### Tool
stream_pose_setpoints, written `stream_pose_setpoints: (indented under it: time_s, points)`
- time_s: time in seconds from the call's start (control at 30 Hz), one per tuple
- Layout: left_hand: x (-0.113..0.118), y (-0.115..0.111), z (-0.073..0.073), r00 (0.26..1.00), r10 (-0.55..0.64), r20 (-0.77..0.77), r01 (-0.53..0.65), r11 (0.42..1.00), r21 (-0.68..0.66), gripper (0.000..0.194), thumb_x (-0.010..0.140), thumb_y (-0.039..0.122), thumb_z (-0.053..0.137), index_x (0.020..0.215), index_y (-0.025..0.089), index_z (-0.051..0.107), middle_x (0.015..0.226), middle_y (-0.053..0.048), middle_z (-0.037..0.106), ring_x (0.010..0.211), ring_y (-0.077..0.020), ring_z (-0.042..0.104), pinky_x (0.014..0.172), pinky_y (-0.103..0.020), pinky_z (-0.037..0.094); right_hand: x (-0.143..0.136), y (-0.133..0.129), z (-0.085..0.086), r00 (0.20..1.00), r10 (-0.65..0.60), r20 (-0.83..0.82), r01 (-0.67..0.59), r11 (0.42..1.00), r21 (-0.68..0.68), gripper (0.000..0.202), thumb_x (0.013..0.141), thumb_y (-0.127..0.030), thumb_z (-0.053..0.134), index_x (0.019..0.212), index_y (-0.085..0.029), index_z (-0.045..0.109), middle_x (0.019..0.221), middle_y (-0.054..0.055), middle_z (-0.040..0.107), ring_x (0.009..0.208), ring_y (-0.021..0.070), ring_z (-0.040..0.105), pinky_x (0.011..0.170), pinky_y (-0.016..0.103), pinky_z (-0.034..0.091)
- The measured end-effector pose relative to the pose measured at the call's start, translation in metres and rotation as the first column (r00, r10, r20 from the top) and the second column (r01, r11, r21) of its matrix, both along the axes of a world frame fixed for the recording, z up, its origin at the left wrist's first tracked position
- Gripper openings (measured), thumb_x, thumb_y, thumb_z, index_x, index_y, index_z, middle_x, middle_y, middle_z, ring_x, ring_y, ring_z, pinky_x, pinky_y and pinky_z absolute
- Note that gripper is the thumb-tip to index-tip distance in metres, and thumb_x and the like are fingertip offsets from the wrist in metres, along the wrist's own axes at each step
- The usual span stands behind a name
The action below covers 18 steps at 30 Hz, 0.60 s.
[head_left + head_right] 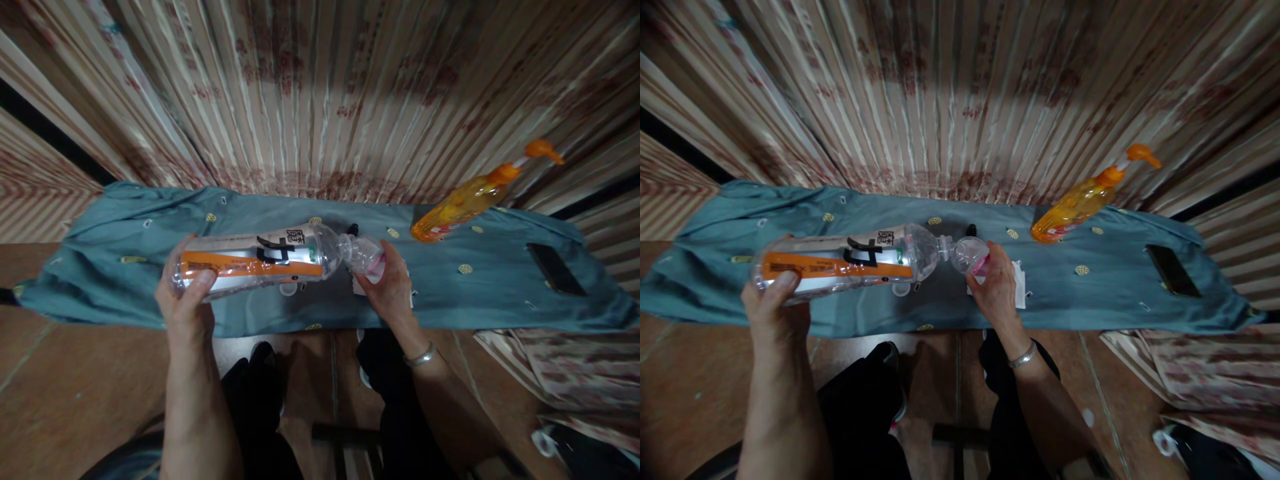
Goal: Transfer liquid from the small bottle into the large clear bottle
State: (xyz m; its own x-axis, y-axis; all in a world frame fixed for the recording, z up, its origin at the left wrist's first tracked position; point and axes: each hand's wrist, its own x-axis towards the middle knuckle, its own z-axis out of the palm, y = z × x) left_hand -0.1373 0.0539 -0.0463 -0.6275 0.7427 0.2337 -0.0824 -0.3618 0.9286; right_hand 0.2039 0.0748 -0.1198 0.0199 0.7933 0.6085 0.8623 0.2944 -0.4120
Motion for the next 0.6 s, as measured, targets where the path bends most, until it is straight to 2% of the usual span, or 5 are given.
stream_pose_setpoints:
  time_s: [0.2, 0.47, 0.6]
  points:
    - [0.0006, 0.0003, 0.0015, 1.0, 0.0, 0.008, 0.0, 1.0, 0.021, 0.069, 0.036, 0.041, 0.096, 0.103, 0.026, 0.085, 0.094, 0.0, 0.078, 0.087, -0.0193, 0.069, 0.088, -0.033, 0.055, -0.0003, 0.0003, -0.001, 1.0, -0.001, 0.009, 0.0, 0.998, 0.055, 0.074, 0.091, -0.048, 0.071, 0.152, -0.018, 0.042, 0.14, 0.02, 0.067, 0.13, 0.0357, 0.065, 0.106, 0.057, 0.057]
    - [-0.0059, 0.0014, -0.0068, 0.991, -0.008, -0.133, 0.01, 1.0, 0.016, 0.075, 0.048, 0.05, 0.091, 0.117, 0.024, 0.078, 0.104, -0.003, 0.075, 0.093, -0.0253, 0.071, 0.1, -0.047, 0.055, -0.0002, 0.0006, -0.0021, 1.0, -0.007, 0.008, 0.006, 1.0, 0.025, 0.074, 0.092, -0.048, 0.069, 0.152, -0.018, 0.041, 0.142, 0.021, 0.065, 0.132, 0.0355, 0.064, 0.109, 0.057, 0.054]
    - [-0.0062, 0.0018, -0.0073, 0.992, 0.002, -0.128, -0.001, 1.0, 0.01, 0.076, 0.047, 0.051, 0.09, 0.116, 0.025, 0.078, 0.103, -0.003, 0.073, 0.092, -0.025, 0.07, 0.1, -0.047, 0.055, -0.0008, 0.0002, -0.0009, 1.0, -0.012, -0.001, 0.012, 1.0, 0.0, 0.074, 0.091, -0.049, 0.07, 0.152, -0.018, 0.041, 0.142, 0.021, 0.065, 0.132, 0.0362, 0.064, 0.109, 0.058, 0.054]
